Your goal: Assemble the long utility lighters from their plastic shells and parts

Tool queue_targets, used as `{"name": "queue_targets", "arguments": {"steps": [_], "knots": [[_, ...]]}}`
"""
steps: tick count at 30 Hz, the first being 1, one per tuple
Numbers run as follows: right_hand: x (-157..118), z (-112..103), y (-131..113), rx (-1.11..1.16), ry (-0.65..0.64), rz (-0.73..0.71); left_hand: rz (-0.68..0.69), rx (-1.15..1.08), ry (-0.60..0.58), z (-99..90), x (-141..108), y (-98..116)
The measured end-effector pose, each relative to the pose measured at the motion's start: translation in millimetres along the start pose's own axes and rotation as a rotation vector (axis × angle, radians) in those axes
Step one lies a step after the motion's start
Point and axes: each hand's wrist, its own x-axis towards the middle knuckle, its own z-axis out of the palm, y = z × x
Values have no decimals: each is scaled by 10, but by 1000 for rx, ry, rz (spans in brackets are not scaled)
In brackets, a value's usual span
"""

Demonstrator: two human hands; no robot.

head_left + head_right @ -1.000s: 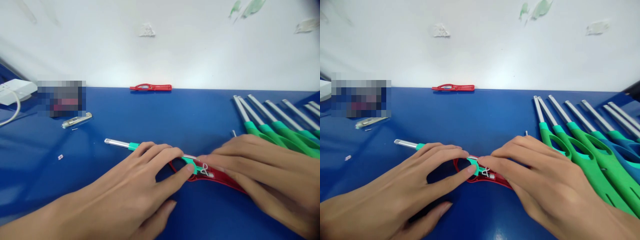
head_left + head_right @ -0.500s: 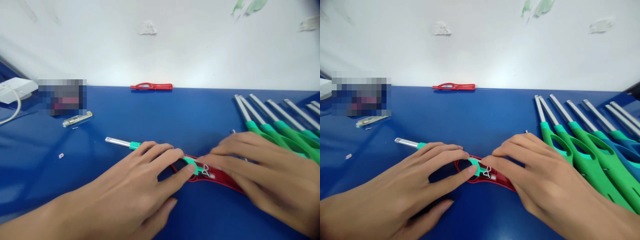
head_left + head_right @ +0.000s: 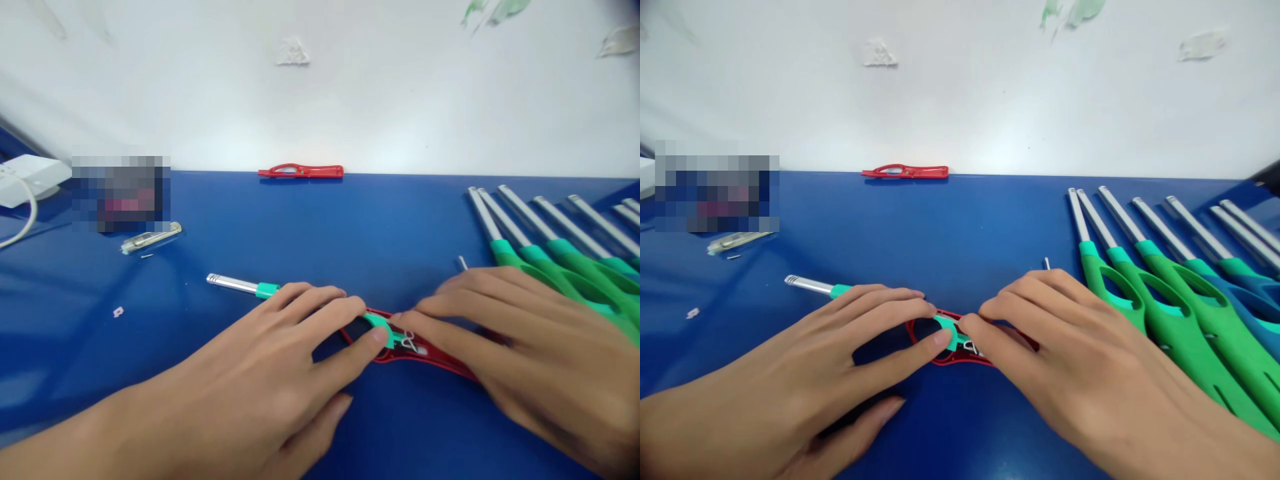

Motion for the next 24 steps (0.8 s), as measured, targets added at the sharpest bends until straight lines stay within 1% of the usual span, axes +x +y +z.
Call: {"name": "queue_targets", "arguments": {"steps": [3,5,8,11,12,15,17,22,24], "knots": [[43,15,-42,-6,6,-9,-7,0,8,4,-4,-4],[61,35,-72,-9,42,-12,-9,-6,5,-1,4,-6],[78,52,-105,16,89,28,-13,-7,-11,-11,18,-8],[121,35,-97,39,95,49,-11,-1,-1,-17,16,-7],[141,25,-87,19,102,27,-9,-1,5,-18,11,-5],[164,-6,-54,-107,85,-113,-12,-11,5,-17,-8,0],[103,-11,-37,-176,73,-153,-14,-9,13,-11,-13,-1],[-302,32,32,-162,70,-90,4,2,17,5,-2,-23],[-422,51,53,-144,76,-76,1,-3,12,5,-1,-25]]}}
